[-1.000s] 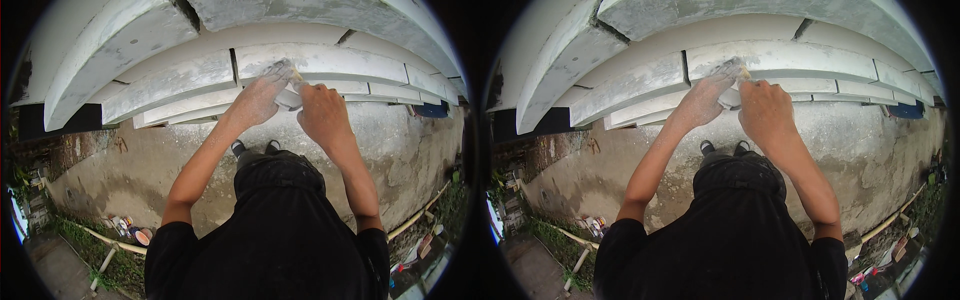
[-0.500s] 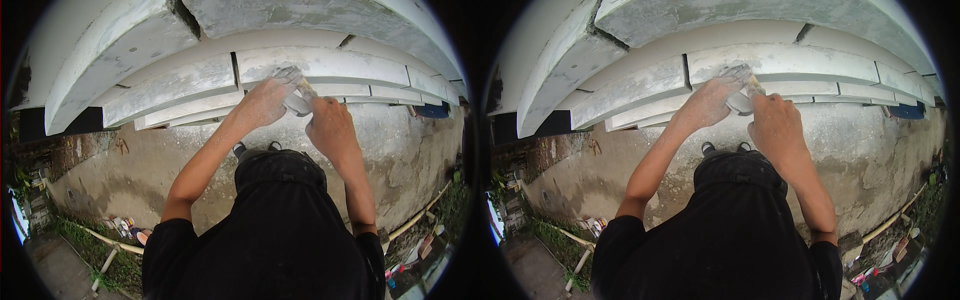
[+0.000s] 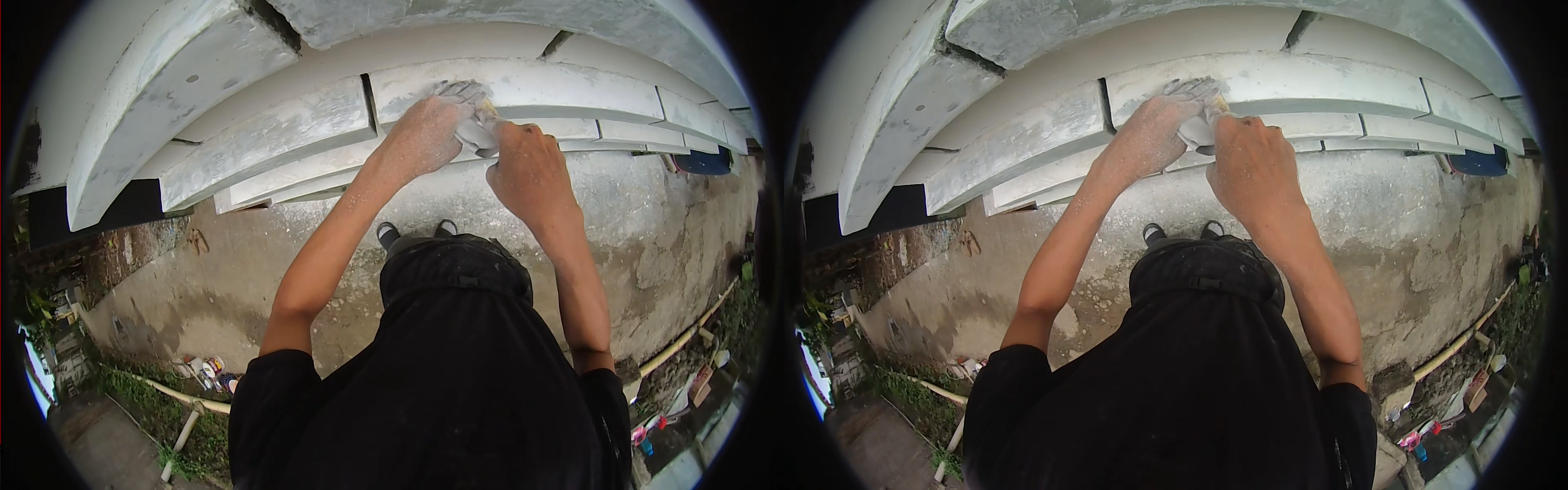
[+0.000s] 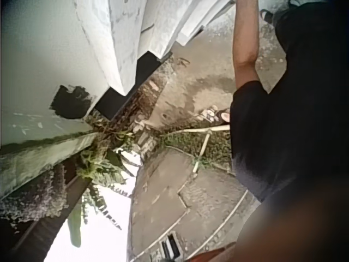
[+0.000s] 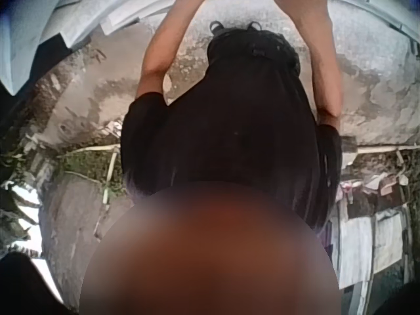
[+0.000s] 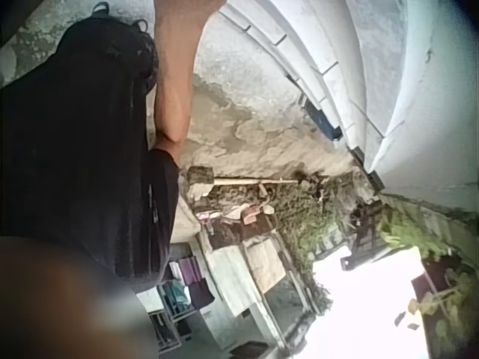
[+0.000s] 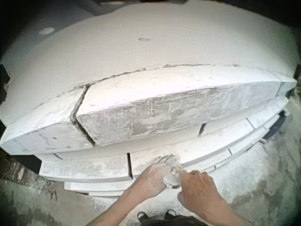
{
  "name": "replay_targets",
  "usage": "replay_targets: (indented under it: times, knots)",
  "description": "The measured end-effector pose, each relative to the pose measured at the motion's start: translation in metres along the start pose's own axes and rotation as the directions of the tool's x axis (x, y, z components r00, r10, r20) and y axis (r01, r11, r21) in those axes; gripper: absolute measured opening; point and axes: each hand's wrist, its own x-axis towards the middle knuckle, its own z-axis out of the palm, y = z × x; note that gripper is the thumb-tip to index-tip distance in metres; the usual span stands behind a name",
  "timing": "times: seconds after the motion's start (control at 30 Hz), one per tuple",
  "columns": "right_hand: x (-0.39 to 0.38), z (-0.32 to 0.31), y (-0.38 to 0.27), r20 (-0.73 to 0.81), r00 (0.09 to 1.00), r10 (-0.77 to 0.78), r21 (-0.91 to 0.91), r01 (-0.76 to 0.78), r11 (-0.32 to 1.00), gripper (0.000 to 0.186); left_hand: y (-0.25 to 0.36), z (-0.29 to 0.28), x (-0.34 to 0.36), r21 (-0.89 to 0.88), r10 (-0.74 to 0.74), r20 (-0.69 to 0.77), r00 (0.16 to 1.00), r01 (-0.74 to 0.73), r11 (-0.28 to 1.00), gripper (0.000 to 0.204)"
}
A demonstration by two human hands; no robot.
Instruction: Scrape and smooth the surface of a wall using a putty knife and sandpaper.
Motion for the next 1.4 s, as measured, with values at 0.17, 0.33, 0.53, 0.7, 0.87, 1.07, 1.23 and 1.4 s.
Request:
replay_targets:
  times: [0.17,0.33,0.53,0.7,0.87,1.07,1.23,1.4]
  knots:
    - [-0.005,0.0,-0.002,0.174,0.979,0.11,0.017,-0.115,0.993,0.026,-0.002,0.012,-0.003,0.128,0.234,-0.279,0.931,-0.206,0.97,0.051]
    - [-0.001,-0.004,-0.001,0.021,1.0,-0.004,0.012,0.004,1.0,0.014,-0.003,0.007,-0.001,0.108,0.25,-0.238,0.938,-0.23,0.967,0.047]
    - [0.003,-0.006,-0.003,0.035,0.999,0.025,-0.021,-0.025,0.999,0.019,0.01,0.005,-0.004,0.024,0.001,-0.172,0.985,0.003,1.0,0.031]
    - [-0.004,-0.003,0.006,0.058,0.998,0.037,0.003,-0.038,0.999,0.019,0.013,0.027,-0.009,0.095,0.221,-0.417,0.882,-0.199,0.975,0.028]
    - [-0.001,-0.005,0.0,0.055,0.996,0.069,0.003,-0.069,0.998,0.014,0.009,0.012,0.002,-0.02,-0.003,-0.179,0.984,-0.001,1.0,0.023]
    - [0.003,0.0,0.011,0.014,0.998,0.059,-0.038,-0.058,0.998,0.015,0.009,0.018,0.013,0.061,0.069,-0.234,0.97,-0.056,0.997,0.019]
    - [-0.005,-0.009,0.016,0.046,0.997,0.056,0.015,-0.057,0.998,0.017,0.015,0.023,0.008,0.076,0.093,-0.265,0.96,-0.076,0.994,0.019]
    - [0.005,-0.008,0.017,0.046,0.995,0.086,-0.014,-0.085,0.996,0.02,0.013,0.014,0.023,0.101,0.08,-0.213,0.974,-0.06,0.993,0.018]
